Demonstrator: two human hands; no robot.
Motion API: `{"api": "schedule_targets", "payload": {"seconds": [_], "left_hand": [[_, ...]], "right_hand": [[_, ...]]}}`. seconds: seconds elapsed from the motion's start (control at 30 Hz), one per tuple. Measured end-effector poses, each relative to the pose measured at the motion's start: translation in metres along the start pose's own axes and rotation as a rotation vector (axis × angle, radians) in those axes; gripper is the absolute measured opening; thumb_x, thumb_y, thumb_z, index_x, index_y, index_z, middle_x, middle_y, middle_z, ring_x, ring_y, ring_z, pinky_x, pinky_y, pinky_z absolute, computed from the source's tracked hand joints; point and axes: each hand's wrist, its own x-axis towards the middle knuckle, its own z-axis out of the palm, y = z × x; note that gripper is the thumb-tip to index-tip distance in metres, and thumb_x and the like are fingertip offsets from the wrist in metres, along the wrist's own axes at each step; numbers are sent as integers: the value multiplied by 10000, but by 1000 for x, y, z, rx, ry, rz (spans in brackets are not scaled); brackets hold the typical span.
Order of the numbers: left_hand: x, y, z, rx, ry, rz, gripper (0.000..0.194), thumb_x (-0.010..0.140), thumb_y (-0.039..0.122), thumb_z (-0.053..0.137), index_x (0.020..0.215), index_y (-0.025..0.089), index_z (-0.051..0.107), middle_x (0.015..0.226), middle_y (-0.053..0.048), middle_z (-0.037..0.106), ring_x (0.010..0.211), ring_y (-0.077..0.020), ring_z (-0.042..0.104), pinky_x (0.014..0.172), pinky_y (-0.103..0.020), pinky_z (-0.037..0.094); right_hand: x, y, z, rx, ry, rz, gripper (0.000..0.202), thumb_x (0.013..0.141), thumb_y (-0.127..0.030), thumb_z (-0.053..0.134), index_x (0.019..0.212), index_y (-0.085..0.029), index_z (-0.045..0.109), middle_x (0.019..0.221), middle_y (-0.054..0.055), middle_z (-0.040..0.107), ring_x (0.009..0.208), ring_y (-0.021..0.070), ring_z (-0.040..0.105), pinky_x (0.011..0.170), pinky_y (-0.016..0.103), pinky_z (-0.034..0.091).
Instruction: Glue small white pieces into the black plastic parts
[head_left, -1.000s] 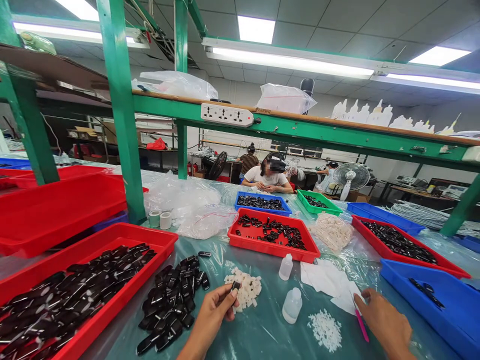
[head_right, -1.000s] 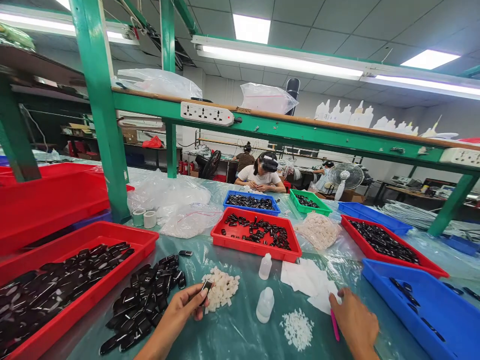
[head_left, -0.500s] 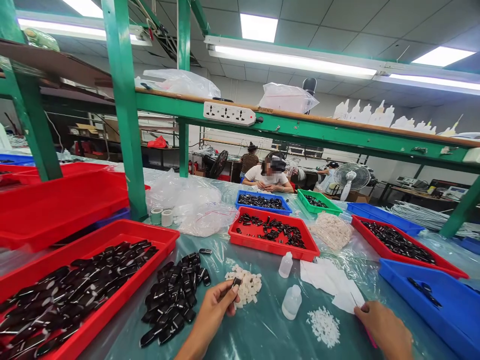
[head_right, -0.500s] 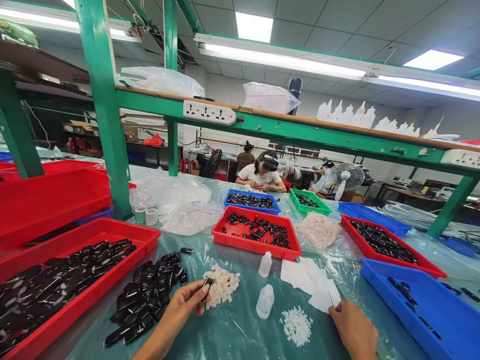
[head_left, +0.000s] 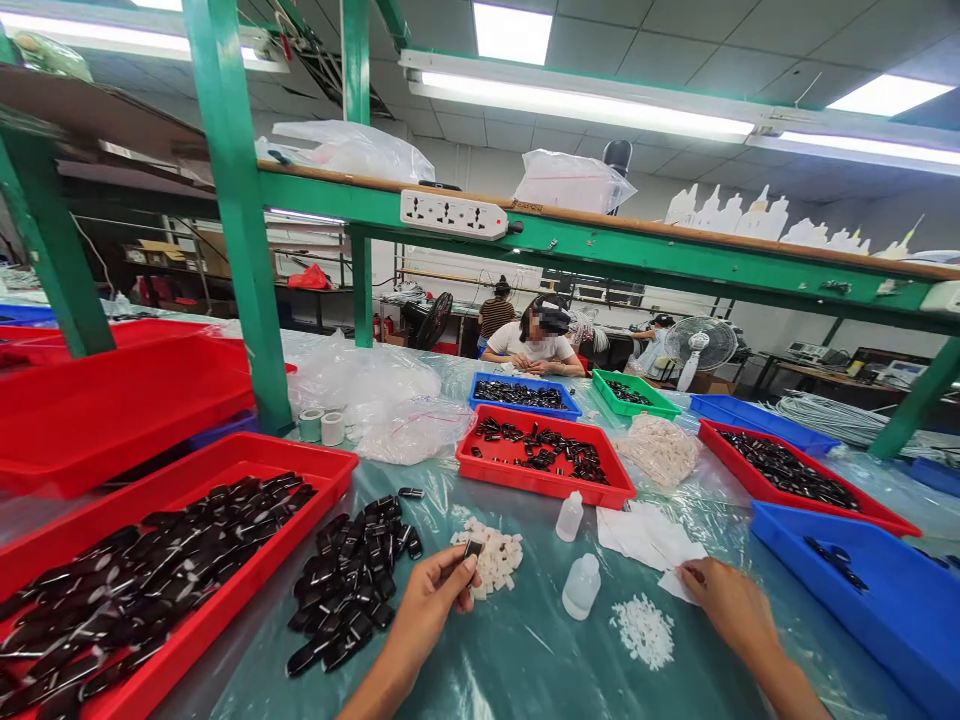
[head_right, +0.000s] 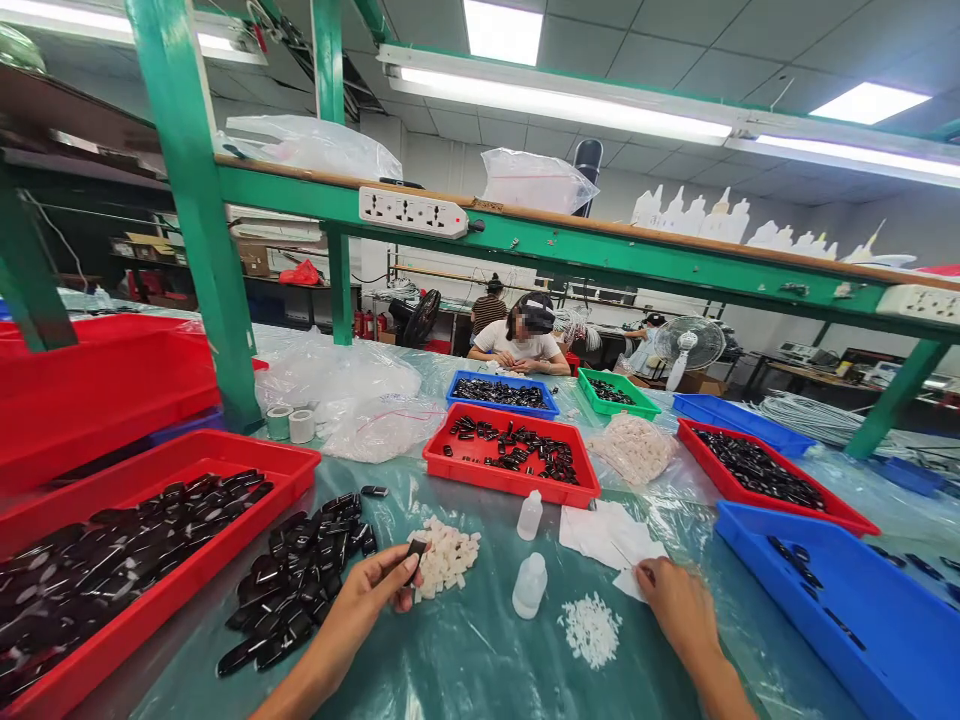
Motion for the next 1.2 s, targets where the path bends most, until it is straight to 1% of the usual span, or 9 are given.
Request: {"api": "schedule_targets", "payload": {"seconds": [0.07, 0.13, 0.27, 0.43, 0.67, 0.8, 0.9, 1.07, 1.2], "left_hand": [[-1, -1, 1, 4, -26, 1, 497, 581, 564, 707, 795, 115, 692, 611, -5, 595, 472, -80, 493, 478, -192, 357], [-1, -4, 2, 6, -57, -8, 493, 586, 566, 706, 786, 116, 688, 644, -21, 621, 490, -89, 519, 493, -195, 374], [-5, -7, 7, 8, -124, -29, 484, 589, 566, 708, 769, 117, 679, 685, -44, 653, 544, -117, 575, 544, -212, 415], [-12, -8, 12, 9, -209, -71, 490, 594, 543, 722, 839, 120, 679, 721, -52, 670, 595, -129, 602, 585, -224, 435], [-18, -17, 17, -40, -256, -81, 515, 582, 506, 748, 933, 136, 678, 775, -69, 686, 649, -150, 621, 614, -249, 437], [-18, -21, 17, -39, -258, -80, 504, 582, 496, 752, 930, 140, 680, 782, -71, 682, 668, -160, 625, 617, -252, 433], [-18, -22, 17, -34, -260, -66, 483, 600, 484, 747, 933, 141, 679, 784, -65, 674, 671, -159, 621, 625, -254, 434], [-19, -22, 17, -21, -263, -60, 459, 625, 474, 733, 936, 142, 676, 796, -58, 664, 679, -156, 614, 661, -270, 440], [-19, -21, 17, -14, -265, -59, 473, 611, 490, 734, 914, 131, 678, 779, -63, 667, 659, -157, 606, 660, -280, 444]], "right_hand": [[-2, -3, 1, 35, 37, -8, 426, 834, -338, 339, 964, -126, 685, 931, 150, 701, 796, 303, 648, 670, 378, 444], [-7, -11, 0, 92, 36, -44, 465, 847, -384, 327, 1048, -120, 653, 931, 129, 700, 779, 266, 645, 683, 352, 453], [-23, -35, -2, 197, -67, -218, 338, 830, -375, 403, 895, -232, 703, 852, 24, 715, 759, 188, 641, 675, 257, 452], [-36, -58, 2, 213, -125, -366, 281, 803, -279, 444, 783, -237, 721, 772, 25, 697, 754, 198, 632, 687, 275, 427], [-38, -70, 4, 173, -136, -392, 304, 785, -213, 427, 723, -217, 724, 703, 50, 679, 701, 221, 622, 615, 290, 403], [-38, -72, 3, 146, -153, -386, 294, 775, -202, 434, 754, -189, 726, 716, 67, 686, 739, 239, 619, 657, 308, 403], [-37, -70, 4, 144, -168, -380, 281, 765, -189, 441, 774, -195, 722, 753, 54, 691, 737, 214, 625, 646, 280, 407], [-38, -73, 5, 105, -153, -341, 288, 690, -87, 417, 664, -187, 685, 670, 37, 670, 620, 185, 614, 560, 255, 379], [-39, -76, 4, 66, -125, -343, 290, 684, -98, 444, 753, -203, 705, 697, 39, 691, 715, 232, 631, 673, 307, 384]]}}
